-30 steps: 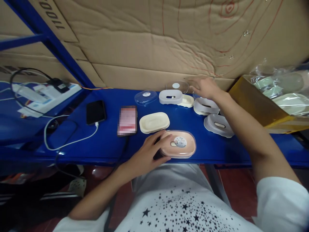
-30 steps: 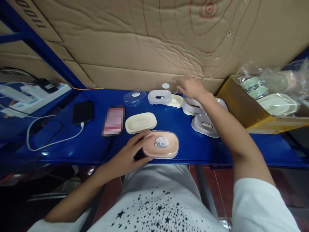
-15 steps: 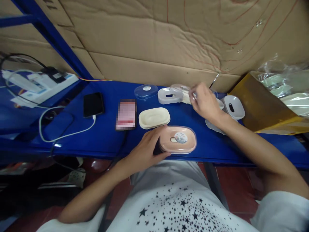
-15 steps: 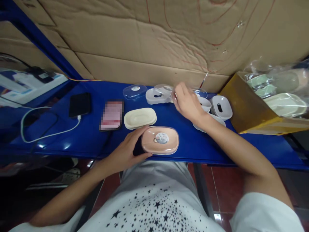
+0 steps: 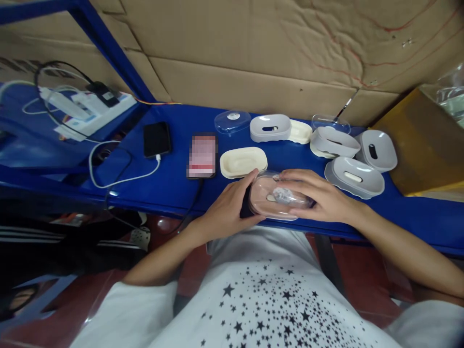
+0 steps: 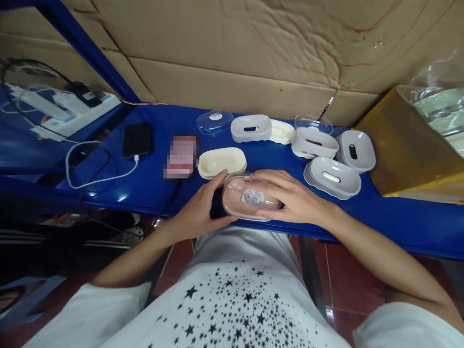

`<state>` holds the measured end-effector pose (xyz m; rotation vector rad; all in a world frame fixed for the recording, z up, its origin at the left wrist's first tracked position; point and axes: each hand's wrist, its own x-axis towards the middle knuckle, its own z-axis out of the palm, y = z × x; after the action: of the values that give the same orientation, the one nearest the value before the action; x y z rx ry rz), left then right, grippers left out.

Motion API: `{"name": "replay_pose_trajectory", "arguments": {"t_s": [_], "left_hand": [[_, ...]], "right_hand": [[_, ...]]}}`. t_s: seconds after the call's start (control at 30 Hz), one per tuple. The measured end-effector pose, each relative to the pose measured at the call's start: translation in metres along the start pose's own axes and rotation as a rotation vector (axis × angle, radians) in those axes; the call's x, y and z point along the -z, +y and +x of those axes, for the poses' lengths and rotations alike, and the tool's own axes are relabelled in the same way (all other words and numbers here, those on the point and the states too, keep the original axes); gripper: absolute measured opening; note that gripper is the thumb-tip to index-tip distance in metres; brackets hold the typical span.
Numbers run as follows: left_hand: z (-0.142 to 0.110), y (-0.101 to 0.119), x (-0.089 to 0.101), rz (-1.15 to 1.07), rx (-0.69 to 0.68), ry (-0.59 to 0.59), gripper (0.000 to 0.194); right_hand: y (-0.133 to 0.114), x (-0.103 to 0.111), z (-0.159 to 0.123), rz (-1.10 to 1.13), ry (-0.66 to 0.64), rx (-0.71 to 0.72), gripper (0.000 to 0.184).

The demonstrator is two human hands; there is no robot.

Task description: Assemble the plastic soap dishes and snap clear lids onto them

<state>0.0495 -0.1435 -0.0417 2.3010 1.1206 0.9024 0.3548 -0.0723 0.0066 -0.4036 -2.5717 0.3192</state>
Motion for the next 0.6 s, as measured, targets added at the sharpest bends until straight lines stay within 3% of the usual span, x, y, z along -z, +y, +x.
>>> {"name": "replay_pose_trajectory", "arguments": {"t_s": [0.17,0.4,0.6], "left_hand": [[0.000,0.005,0.002,0.024,0.004,-0.003,0.106],[0.001,0.005,-0.001,0.069,-0.008,0.008,0.086],[0.007,0.017,-0.008,0.266,0.041,0.038,0.074]], "right_hand": [[-0.004,-0.002,0.000,0.028,-0.045,-0.021,0.078],[0.002,0.006,0.004,-0.125,0.039,-0.403,0.049],[0.019,0.020,0.004,-0.263,0.138,-0.507,0.043]]}}
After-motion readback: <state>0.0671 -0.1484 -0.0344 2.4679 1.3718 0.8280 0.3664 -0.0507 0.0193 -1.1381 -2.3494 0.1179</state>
